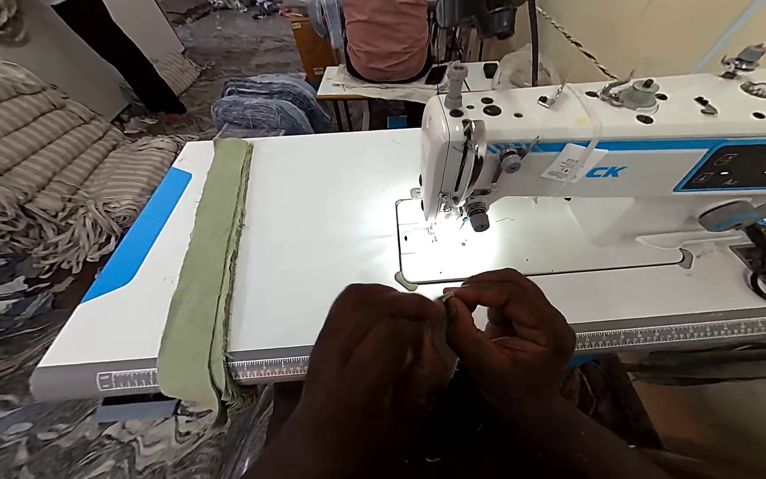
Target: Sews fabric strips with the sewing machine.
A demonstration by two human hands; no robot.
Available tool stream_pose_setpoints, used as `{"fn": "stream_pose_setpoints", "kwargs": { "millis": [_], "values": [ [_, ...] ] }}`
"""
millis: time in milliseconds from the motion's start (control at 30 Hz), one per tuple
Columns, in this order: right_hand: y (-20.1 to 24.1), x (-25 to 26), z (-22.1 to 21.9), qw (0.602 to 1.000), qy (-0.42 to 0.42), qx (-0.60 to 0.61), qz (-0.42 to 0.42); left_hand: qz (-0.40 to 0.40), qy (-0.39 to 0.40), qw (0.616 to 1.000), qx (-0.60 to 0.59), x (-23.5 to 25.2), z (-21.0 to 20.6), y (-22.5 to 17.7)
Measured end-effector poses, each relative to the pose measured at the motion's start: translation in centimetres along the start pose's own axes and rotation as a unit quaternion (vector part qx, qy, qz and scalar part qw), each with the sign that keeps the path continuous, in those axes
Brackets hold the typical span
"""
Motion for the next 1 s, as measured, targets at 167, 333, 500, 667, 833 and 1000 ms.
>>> {"fn": "stream_pose_setpoints", "kwargs": {
  "millis": [167,333,500,667,833,1000],
  "values": [
    [0.7,-0.8,0.0,1.000,-0.004,-0.016,0.018,0.108,-0.004,0.992,-0.061,-1.0,-0.3,2.4],
    [-0.3,-1.0,-0.6,0.999,0.020,0.044,-0.018,0.149,-0.025,0.981,-0.124,-1.1,-0.4,3.3],
    [0.0,-1.7,-0.7,1.000,0.002,0.000,0.008,0.185,-0.029,0.969,-0.162,-1.1,-0.8,3.9],
    [0.7,-2.3,-1.5,0.981,0.067,-0.149,0.100,0.280,0.051,0.934,-0.217,-1.8,-2.1,4.7],
    [-3.2,-1.8,-0.6,0.995,0.055,0.004,-0.080,0.344,0.019,0.890,-0.300,-2.3,-3.7,6.6],
    [-9.0,-2.4,0.6,0.939,0.116,-0.025,-0.324,0.375,0.229,0.874,-0.205,-2.2,-8.9,8.6]
  ]
}}
Point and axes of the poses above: each hand's wrist, its own x-axis towards the middle knuckle, its own z-axis out of the back of the hand, y = z × x, the point moved 10 cm from there along x, towards the middle knuckle
